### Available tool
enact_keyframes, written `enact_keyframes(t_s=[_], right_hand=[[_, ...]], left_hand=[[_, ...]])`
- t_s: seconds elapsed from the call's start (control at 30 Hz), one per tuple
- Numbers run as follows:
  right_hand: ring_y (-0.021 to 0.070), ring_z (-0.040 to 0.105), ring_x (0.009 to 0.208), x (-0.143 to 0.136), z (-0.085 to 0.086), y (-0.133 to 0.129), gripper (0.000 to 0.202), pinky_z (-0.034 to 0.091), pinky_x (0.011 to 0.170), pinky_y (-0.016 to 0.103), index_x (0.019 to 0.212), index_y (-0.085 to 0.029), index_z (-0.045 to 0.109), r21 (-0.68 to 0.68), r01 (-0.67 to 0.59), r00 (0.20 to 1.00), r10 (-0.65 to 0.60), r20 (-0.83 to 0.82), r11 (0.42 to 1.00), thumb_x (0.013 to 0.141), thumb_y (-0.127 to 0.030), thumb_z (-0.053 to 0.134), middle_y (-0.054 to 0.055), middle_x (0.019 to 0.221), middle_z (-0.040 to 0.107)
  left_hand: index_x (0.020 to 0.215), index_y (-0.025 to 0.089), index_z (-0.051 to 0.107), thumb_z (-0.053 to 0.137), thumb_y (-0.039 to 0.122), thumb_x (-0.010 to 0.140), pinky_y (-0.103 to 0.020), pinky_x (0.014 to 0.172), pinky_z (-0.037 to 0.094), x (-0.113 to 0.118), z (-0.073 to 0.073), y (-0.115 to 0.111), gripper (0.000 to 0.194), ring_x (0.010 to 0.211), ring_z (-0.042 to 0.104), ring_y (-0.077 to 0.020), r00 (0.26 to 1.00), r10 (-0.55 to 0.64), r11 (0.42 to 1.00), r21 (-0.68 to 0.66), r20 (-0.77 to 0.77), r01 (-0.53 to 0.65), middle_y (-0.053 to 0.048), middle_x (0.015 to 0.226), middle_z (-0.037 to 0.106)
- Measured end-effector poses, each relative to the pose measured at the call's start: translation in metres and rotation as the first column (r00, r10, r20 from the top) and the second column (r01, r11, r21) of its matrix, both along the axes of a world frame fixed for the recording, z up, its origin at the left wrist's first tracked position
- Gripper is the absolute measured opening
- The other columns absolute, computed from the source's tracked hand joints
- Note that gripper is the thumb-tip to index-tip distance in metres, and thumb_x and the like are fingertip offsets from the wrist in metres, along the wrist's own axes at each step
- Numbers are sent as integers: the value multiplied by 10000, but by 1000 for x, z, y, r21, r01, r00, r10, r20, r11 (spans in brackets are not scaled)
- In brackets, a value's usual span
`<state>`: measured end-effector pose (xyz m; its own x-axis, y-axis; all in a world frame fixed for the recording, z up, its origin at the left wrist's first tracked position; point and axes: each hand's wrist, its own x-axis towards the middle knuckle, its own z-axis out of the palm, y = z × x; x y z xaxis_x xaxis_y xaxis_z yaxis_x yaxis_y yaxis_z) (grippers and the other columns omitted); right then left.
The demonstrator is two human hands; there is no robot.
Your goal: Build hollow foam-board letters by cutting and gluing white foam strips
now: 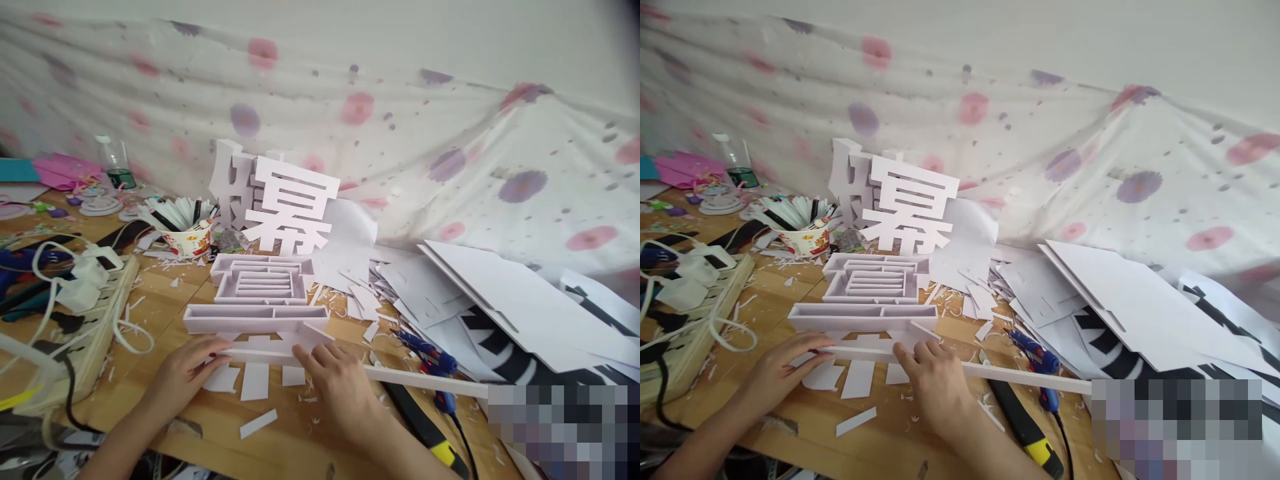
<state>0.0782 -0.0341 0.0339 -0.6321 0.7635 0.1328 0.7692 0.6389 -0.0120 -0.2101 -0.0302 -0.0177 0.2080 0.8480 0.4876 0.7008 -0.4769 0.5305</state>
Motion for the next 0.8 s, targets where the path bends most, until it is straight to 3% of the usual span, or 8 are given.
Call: enact_keyframes(t_s=[0.13, 0.27, 0.5, 0.63, 0.8], right_hand=[[169, 504, 713, -6, -18, -3, 350, 320, 622, 286, 1097, -217, 523, 59, 37, 997, -33, -69, 998, 770, -102, 573, 1, 801, 598], [156, 497, 683, -10, -26, -5, 275, 308, 603, 277, 1021, -218, 537, 81, 82, 990, -72, -125, 993, 781, -84, 550, -9, 780, 597], [153, 524, 700, -16, -20, -7, 189, 328, 610, 275, 929, -222, 552, 18, 111, 988, -109, -105, 994, 799, -92, 509, -12, 777, 601], [159, 526, 712, -17, -12, -8, 263, 334, 612, 275, 1017, -222, 548, 3, 69, 996, -69, -64, 998, 783, -104, 546, -4, 806, 608], [171, 528, 725, -18, 7, 0, 302, 323, 600, 284, 1088, -211, 540, -5, 8, 1000, -8, -9, 1000, 805, -109, 525, 15, 818, 614]], left_hand=[[922, 265, 691, 546, 367, 835, -220, 744, 548, -10, -13, -4, 197, 810, 681, -151, 999, 13, 991, 130, -40, -8, -1, 896, 723], [995, 264, 658, 542, 321, 840, -231, 785, 536, -10, -12, -5, 202, 875, 666, -156, 998, 3, 990, 144, -58, 6, -12, 952, 707], [977, 289, 628, 538, 269, 815, -233, 724, 538, -4, -9, -2, 186, 849, 638, -158, 998, 64, 993, 102, -27, -61, -19, 929, 628], [989, 280, 596, 551, 254, 802, -284, 777, 532, -3, -11, 0, 194, 880, 615, -171, 993, 112, 987, 112, 43, -116, -23, 961, 589], [1053, 244, 542, 541, 302, 818, -338, 840, 532, -1, -14, 2, 242, 952, 602, -191, 961, 171, 985, -33, 216, -167, -49, 1066, 567]])
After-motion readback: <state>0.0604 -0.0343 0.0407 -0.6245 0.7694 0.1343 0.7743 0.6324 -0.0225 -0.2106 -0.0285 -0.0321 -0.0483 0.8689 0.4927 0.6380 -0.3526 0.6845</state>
